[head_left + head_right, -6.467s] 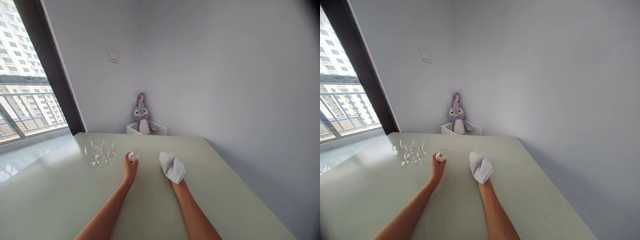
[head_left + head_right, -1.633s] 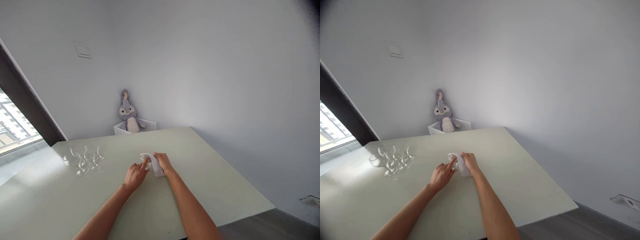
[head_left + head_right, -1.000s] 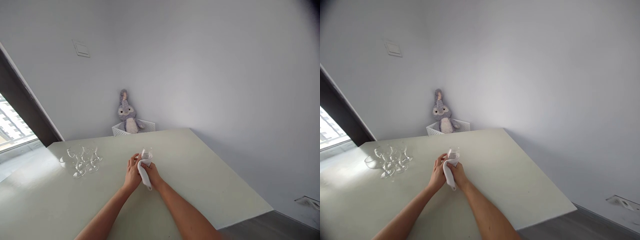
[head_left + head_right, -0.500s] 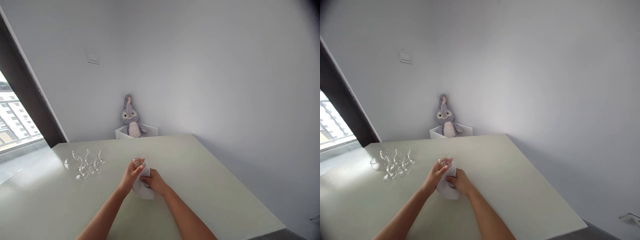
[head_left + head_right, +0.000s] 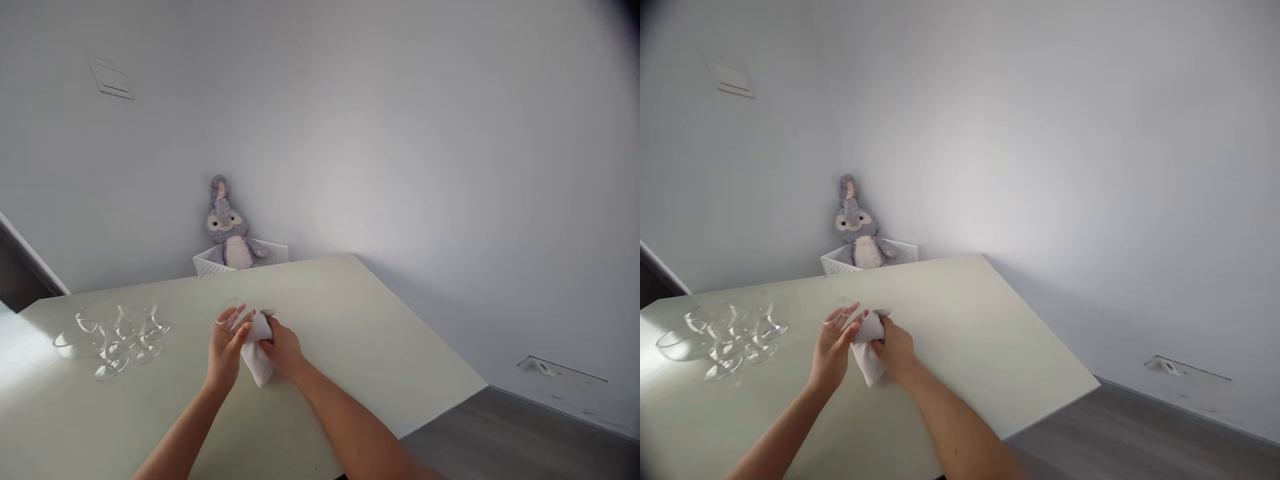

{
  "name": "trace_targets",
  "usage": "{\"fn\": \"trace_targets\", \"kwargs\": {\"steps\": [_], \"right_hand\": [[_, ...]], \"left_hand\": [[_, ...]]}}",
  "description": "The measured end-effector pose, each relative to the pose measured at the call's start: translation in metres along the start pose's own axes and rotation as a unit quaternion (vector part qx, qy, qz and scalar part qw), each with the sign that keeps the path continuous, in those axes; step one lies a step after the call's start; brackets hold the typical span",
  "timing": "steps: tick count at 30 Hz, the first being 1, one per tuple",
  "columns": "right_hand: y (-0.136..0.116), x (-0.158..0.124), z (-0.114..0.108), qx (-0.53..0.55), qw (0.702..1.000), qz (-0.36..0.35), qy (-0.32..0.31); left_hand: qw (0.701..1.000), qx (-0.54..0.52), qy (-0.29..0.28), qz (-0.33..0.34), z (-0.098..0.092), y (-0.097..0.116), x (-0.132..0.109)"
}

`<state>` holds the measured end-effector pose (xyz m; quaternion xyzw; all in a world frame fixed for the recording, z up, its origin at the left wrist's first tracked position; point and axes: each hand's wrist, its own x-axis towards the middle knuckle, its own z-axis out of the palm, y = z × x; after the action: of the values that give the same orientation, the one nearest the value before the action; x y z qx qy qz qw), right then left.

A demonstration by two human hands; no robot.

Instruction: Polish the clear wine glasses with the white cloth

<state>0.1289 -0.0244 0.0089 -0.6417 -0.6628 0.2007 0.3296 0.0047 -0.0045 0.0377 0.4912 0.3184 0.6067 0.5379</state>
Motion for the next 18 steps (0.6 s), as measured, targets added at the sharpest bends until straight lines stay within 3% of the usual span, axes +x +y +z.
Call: {"fn": "trace_targets", "kwargs": {"steps": [4,7,9,14,18], "right_hand": [[0.006,0.001,0.002,0.01,1.0,0.022,-0.008],[0.009,0.0,-0.002,-0.038,0.995,-0.032,-0.082],[0.008,-0.001,-0.009,-0.089,0.991,-0.06,-0.077],[-0.003,-0.004,-0.021,-0.128,0.985,-0.071,0.095],[-0.007,-0.008,-0.008,-0.145,0.977,-0.134,0.086]], "left_hand": [[0.996,0.034,0.062,0.058,-0.007,0.012,0.008],[0.978,0.04,0.132,0.153,-0.019,0.024,0.018],[0.967,0.046,0.144,0.204,-0.025,0.029,0.022],[0.961,0.116,0.068,0.242,-0.014,0.014,0.009],[0.96,0.169,-0.049,0.219,0.004,-0.009,-0.015]]}}
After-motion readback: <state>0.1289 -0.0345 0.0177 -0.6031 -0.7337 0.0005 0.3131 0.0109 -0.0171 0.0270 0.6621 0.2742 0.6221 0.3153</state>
